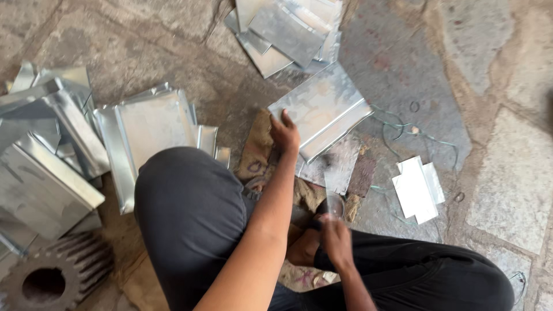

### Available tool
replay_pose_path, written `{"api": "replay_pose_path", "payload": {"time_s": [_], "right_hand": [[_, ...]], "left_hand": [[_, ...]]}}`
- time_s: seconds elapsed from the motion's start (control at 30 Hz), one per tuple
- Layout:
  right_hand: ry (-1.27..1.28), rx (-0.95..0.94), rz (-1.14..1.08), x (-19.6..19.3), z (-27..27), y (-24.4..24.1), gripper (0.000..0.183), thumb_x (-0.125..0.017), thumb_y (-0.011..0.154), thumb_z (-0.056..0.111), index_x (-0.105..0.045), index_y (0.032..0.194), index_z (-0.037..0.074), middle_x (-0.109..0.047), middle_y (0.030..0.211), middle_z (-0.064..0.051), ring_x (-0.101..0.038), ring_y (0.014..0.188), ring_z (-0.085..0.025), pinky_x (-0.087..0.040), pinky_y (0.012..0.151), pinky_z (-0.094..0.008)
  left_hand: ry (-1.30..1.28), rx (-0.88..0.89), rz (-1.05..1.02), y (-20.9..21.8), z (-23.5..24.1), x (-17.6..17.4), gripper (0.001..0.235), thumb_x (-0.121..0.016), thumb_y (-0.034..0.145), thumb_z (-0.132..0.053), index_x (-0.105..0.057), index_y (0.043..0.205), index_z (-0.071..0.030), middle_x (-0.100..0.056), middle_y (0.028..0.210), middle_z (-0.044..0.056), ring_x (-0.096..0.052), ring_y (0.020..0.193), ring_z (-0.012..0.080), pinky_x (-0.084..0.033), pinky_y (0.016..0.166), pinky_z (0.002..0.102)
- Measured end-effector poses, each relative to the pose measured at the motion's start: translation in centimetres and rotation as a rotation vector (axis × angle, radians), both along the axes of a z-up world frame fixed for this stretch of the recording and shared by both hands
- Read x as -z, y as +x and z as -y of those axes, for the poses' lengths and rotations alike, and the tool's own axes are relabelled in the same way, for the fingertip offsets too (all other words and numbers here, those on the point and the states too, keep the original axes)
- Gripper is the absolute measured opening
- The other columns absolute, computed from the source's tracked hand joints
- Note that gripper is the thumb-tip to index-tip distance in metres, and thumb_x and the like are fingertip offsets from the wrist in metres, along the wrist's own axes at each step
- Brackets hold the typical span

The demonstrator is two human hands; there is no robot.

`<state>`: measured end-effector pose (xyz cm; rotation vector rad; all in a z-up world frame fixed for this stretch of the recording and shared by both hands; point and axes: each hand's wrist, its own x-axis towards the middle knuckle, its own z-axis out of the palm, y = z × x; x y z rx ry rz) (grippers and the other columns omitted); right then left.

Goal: The person hammers metal sheets on a small block by hand, flipping the sheets over and aligning them one by one.

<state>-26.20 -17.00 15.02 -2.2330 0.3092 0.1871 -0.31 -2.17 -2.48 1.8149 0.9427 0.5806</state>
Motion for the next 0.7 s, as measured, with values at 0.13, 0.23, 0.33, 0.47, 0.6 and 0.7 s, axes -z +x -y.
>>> {"api": "replay_pose_path", "payload": {"time_s": [0.13, 0.23, 0.33, 0.47, 0.6, 0.7], "right_hand": [[0.525, 0.216, -0.351, -4.3, 0.3, 0.9, 0.037, -0.051, 0.1, 0.041, -0.055, 0.078, 0.012, -0.045, 0.058, 0.002, -0.036, 0.043, -0.011, -0.027, 0.036, -0.027], [0.217, 0.356, -0.213, -11.2, 2.0, 1.1, 0.057, -0.049, 0.103, 0.055, -0.054, 0.077, 0.005, -0.044, 0.057, 0.0, -0.034, 0.042, -0.011, -0.025, 0.033, -0.028], [-0.045, 0.051, 0.511, -17.6, 3.5, 1.6, 0.069, -0.027, 0.11, 0.063, -0.066, 0.087, 0.011, -0.052, 0.063, -0.004, -0.047, 0.044, -0.011, -0.035, 0.043, -0.023], [0.326, 0.225, 0.82, -17.5, 3.0, 0.4, 0.068, -0.035, 0.108, 0.068, -0.043, 0.093, 0.003, -0.04, 0.071, -0.007, -0.04, 0.058, -0.016, -0.038, 0.057, -0.029], [0.191, 0.164, 0.753, -6.2, 1.4, 3.2, 0.062, -0.038, 0.111, 0.06, -0.046, 0.085, 0.004, -0.04, 0.066, -0.003, -0.035, 0.053, -0.014, -0.031, 0.049, -0.03], [0.012, 0.128, -0.13, -0.4, 0.3, 1.8, 0.059, -0.04, 0.113, 0.053, -0.048, 0.08, 0.005, -0.04, 0.062, 0.0, -0.032, 0.048, -0.013, -0.026, 0.043, -0.031]], "left_hand": [[-0.099, -0.009, 0.033, 1.8, -1.6, -1.0, 0.047, -0.052, 0.105, -0.039, -0.058, 0.119, 0.005, -0.073, 0.098, 0.03, -0.072, 0.087, 0.0487, -0.058, 0.07, 0.057], [-0.255, 0.051, -0.03, -0.4, -0.7, -0.7, 0.045, -0.047, 0.106, -0.038, -0.057, 0.12, 0.004, -0.073, 0.096, 0.026, -0.076, 0.081, 0.0416, -0.063, 0.066, 0.048], [-0.128, 0.049, -0.064, -0.8, -0.7, -0.9, 0.045, -0.05, 0.108, -0.036, -0.057, 0.121, 0.006, -0.073, 0.095, 0.027, -0.075, 0.079, 0.04, -0.062, 0.061, 0.046], [-0.246, 0.056, -0.038, 1.0, -1.0, -1.5, 0.051, -0.047, 0.106, -0.032, -0.049, 0.131, 0.012, -0.071, 0.096, 0.026, -0.076, 0.07, 0.0317, -0.066, 0.055, 0.038], [-0.253, 0.068, -0.051, -0.2, -1.1, -0.6, 0.048, -0.05, 0.107, -0.036, -0.054, 0.125, 0.008, -0.073, 0.094, 0.026, -0.077, 0.074, 0.0336, -0.065, 0.06, 0.04], [-0.146, 0.043, 0.006, -0.5, -0.5, -0.6, 0.047, -0.054, 0.106, -0.039, -0.058, 0.119, 0.006, -0.074, 0.095, 0.025, -0.076, 0.077, 0.0361, -0.063, 0.062, 0.044]]}}
